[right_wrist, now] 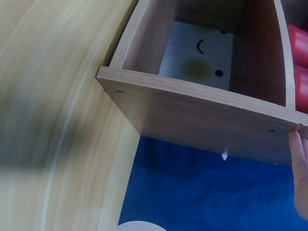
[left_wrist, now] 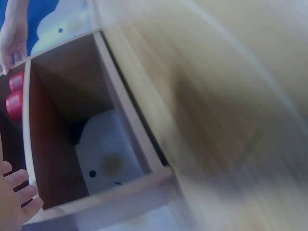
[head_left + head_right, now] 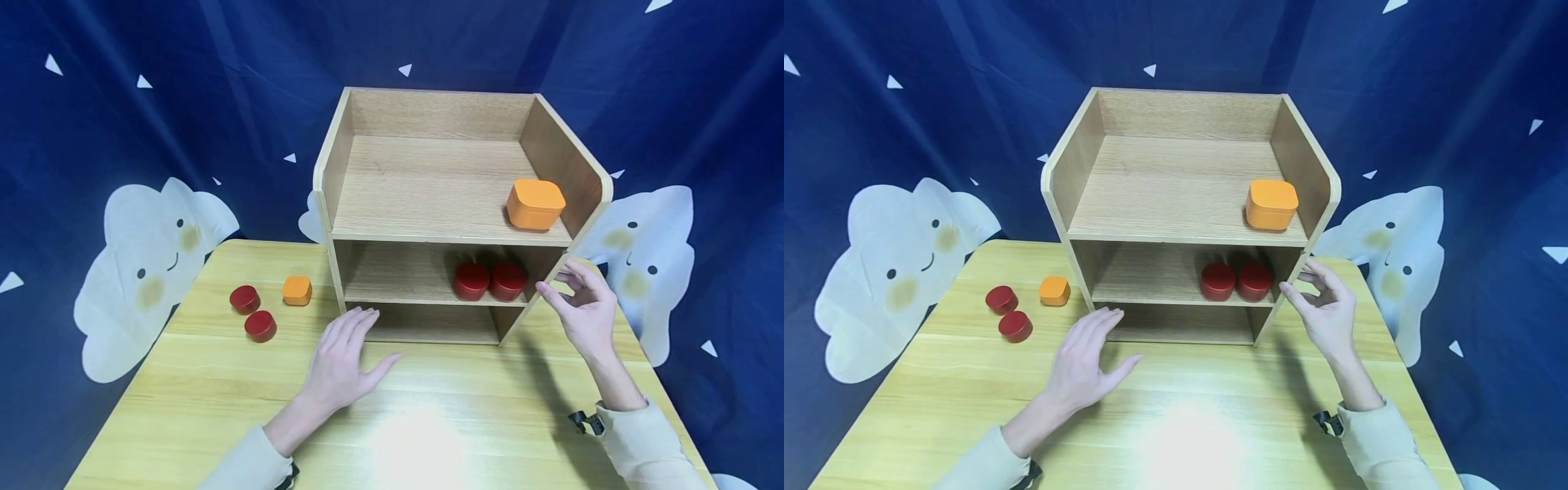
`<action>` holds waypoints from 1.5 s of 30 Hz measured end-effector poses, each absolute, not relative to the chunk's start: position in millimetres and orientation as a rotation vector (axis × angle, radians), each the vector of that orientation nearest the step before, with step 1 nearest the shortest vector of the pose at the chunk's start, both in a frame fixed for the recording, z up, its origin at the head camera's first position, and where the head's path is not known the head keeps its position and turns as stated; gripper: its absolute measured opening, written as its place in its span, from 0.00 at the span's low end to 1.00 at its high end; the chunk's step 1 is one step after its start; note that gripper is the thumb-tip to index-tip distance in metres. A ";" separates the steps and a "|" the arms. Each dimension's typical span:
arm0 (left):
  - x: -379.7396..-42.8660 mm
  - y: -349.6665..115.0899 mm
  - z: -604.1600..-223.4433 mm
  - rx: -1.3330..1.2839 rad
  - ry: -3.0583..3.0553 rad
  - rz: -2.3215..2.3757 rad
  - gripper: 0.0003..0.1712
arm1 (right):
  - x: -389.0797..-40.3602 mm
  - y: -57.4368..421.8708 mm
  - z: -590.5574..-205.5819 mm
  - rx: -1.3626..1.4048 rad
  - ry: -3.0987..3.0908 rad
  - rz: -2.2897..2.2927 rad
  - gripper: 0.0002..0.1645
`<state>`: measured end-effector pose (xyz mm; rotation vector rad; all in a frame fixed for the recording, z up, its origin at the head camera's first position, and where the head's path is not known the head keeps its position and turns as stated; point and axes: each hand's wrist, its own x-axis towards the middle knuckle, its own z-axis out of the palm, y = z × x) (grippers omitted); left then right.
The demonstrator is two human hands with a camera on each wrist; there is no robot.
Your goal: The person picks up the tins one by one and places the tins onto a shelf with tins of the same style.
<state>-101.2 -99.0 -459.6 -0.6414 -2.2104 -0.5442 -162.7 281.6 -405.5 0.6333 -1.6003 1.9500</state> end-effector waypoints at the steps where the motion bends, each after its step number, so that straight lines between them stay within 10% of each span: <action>1: -100.5 -103.4 -461.4 -0.636 -2.214 -0.536 0.45 | -162.7 281.5 -405.4 0.635 -1.602 1.948 0.33; 45: -120.3 -290.7 -515.6 -0.222 -2.599 -0.455 0.47 | -162.9 284.4 -406.3 0.633 -1.638 1.913 0.31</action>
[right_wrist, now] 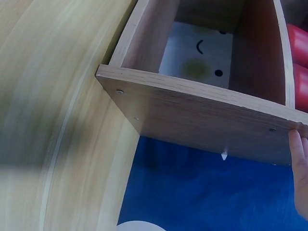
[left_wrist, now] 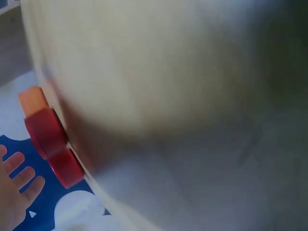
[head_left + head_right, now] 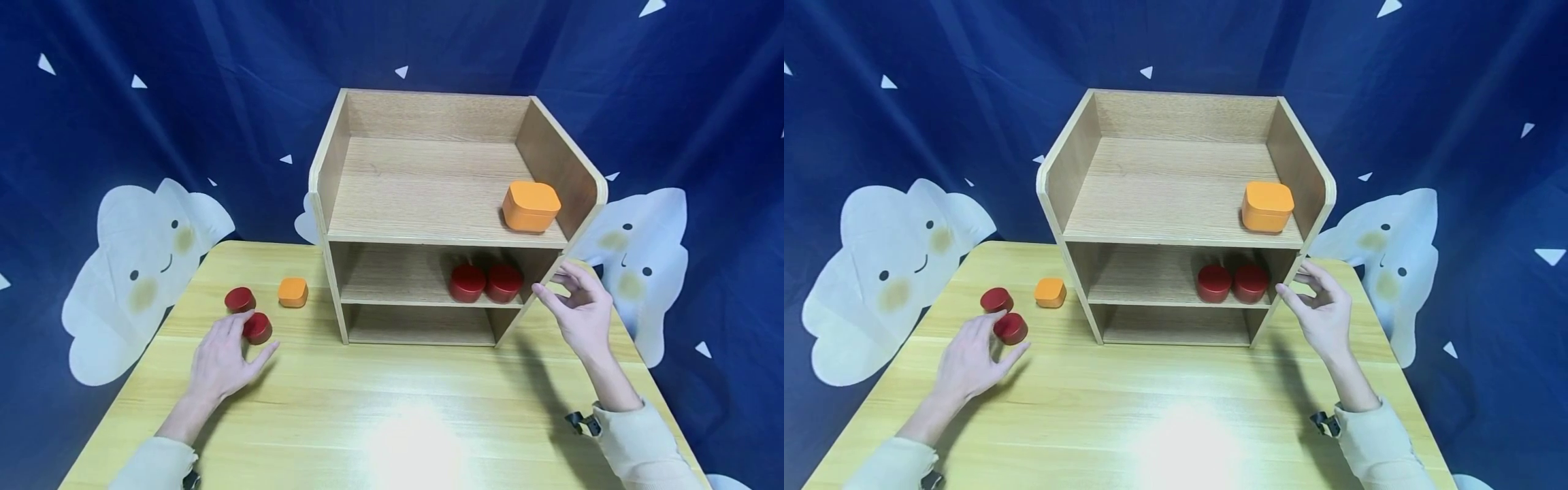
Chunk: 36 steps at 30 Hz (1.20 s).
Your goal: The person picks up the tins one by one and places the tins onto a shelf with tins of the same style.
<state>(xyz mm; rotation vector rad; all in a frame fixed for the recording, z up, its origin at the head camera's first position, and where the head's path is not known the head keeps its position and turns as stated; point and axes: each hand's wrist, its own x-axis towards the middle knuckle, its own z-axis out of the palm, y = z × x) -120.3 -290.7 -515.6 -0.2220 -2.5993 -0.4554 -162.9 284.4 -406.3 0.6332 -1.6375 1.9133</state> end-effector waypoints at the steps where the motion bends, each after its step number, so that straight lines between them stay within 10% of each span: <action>1: -120.9 -292.9 -516.3 -0.209 -2.619 -0.442 0.48 | -162.8 284.4 -406.2 0.633 -1.639 1.912 0.31; 36: -138.8 -321.5 -528.3 -0.084 -2.910 -0.275 0.45 | -163.5 285.2 -406.5 0.635 -1.651 1.906 0.31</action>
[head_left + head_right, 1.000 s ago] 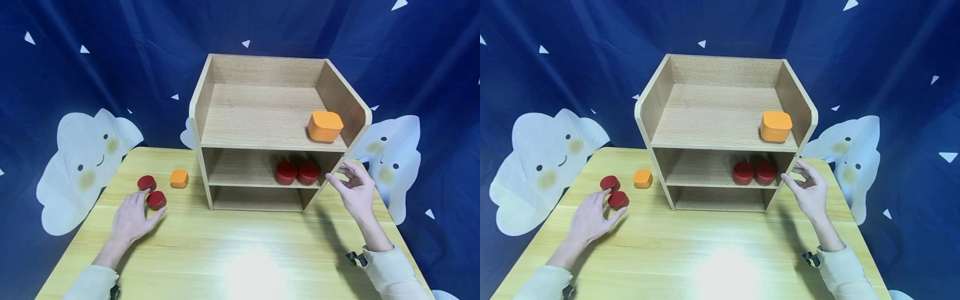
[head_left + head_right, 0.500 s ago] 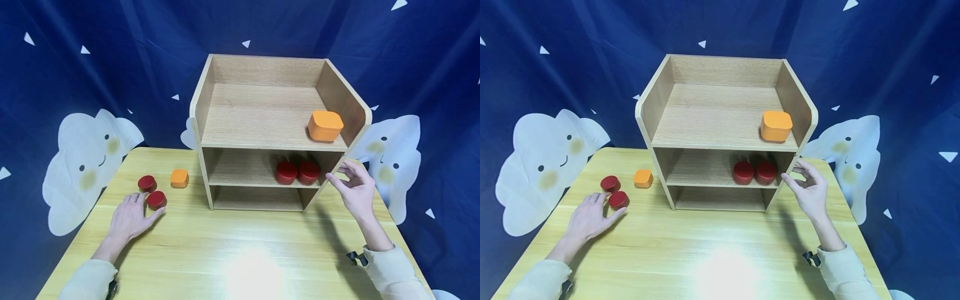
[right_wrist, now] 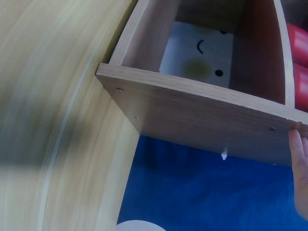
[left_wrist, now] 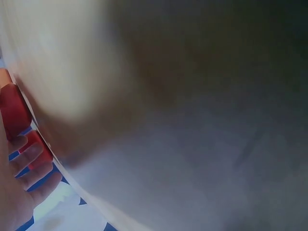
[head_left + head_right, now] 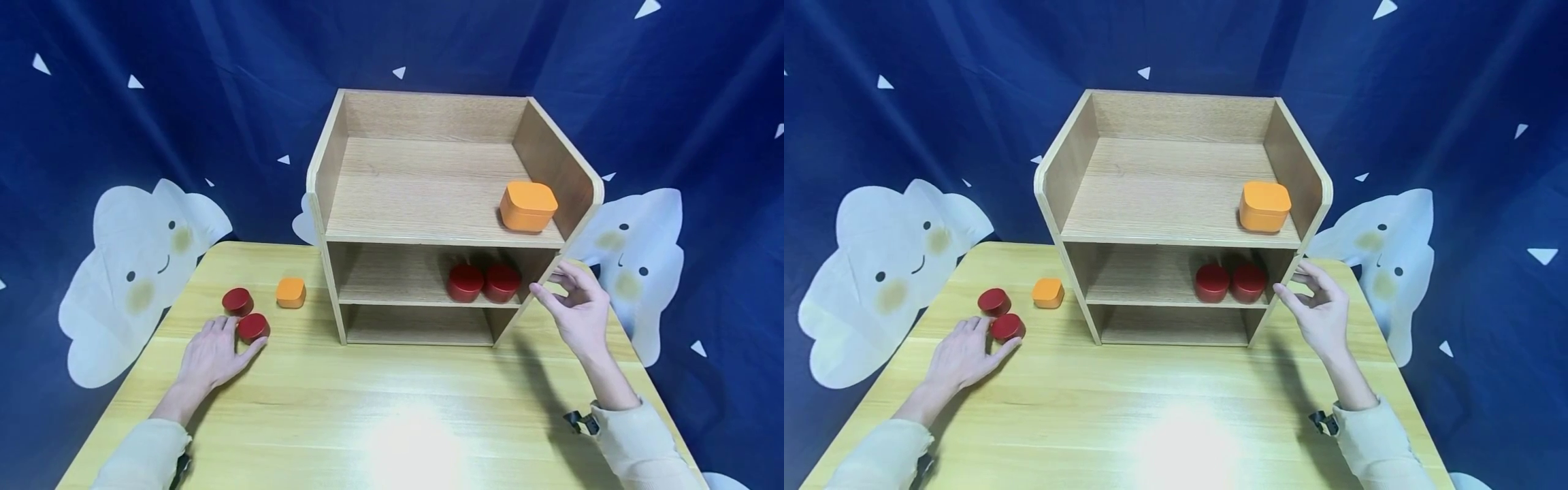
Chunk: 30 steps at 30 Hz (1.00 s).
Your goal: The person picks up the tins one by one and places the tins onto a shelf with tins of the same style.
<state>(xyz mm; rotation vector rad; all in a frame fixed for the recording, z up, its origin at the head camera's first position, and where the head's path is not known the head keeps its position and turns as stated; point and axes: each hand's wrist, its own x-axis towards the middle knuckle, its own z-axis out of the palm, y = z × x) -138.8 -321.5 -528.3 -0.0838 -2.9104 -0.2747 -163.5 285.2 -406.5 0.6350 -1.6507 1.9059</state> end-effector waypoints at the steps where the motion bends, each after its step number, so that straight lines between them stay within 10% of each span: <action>1: -139.1 -322.1 -528.3 -0.084 -2.911 -0.274 0.44 | -163.5 285.1 -406.6 0.635 -1.651 1.905 0.31; 30: -132.5 -316.2 -518.2 -0.087 -2.830 -0.270 0.37 | -162.3 284.3 -406.0 0.625 -1.641 1.918 0.31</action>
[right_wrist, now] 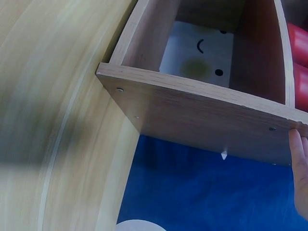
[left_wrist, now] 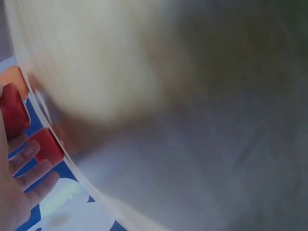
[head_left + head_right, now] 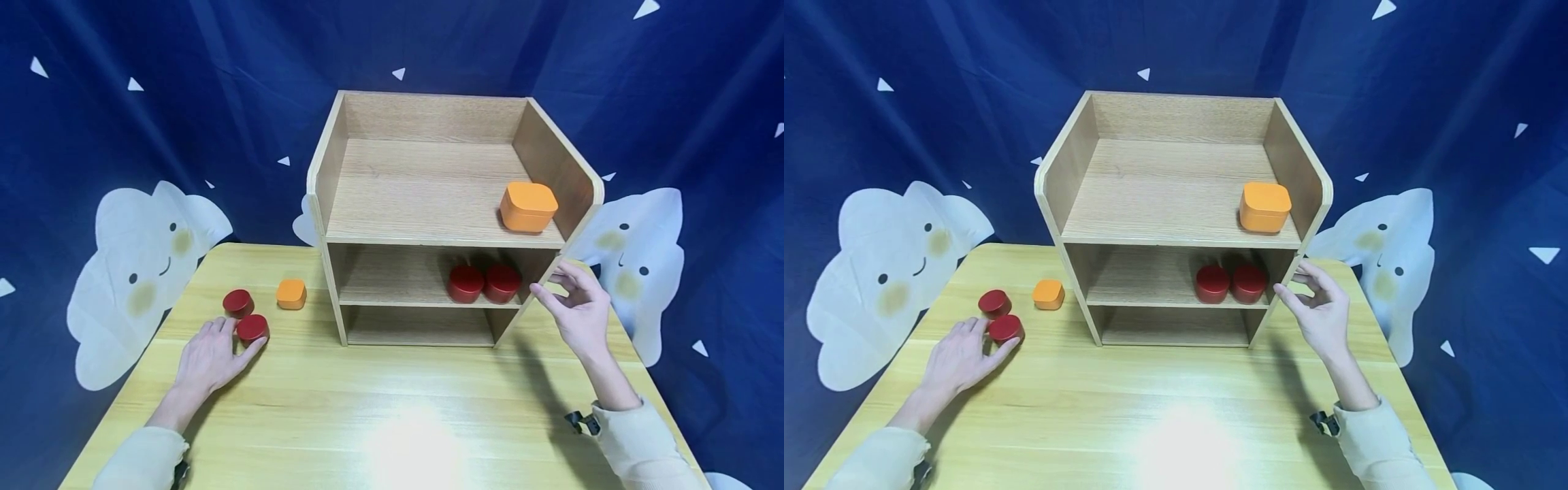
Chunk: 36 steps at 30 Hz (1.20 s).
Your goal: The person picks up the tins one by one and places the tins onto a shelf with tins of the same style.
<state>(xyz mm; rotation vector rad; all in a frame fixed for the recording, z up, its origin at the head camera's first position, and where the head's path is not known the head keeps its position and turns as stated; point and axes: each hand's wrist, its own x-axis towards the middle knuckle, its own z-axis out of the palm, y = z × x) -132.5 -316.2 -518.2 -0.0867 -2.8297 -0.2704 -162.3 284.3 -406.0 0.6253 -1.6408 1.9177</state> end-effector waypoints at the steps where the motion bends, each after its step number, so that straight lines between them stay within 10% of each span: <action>1: -132.0 -314.8 -517.2 -0.088 -2.827 -0.273 0.36 | -162.2 284.4 -406.0 0.623 -1.643 1.915 0.31; 36: -112.1 -252.7 -498.6 -0.193 -2.649 -0.395 0.37 | -163.0 285.0 -406.8 0.617 -1.641 1.913 0.31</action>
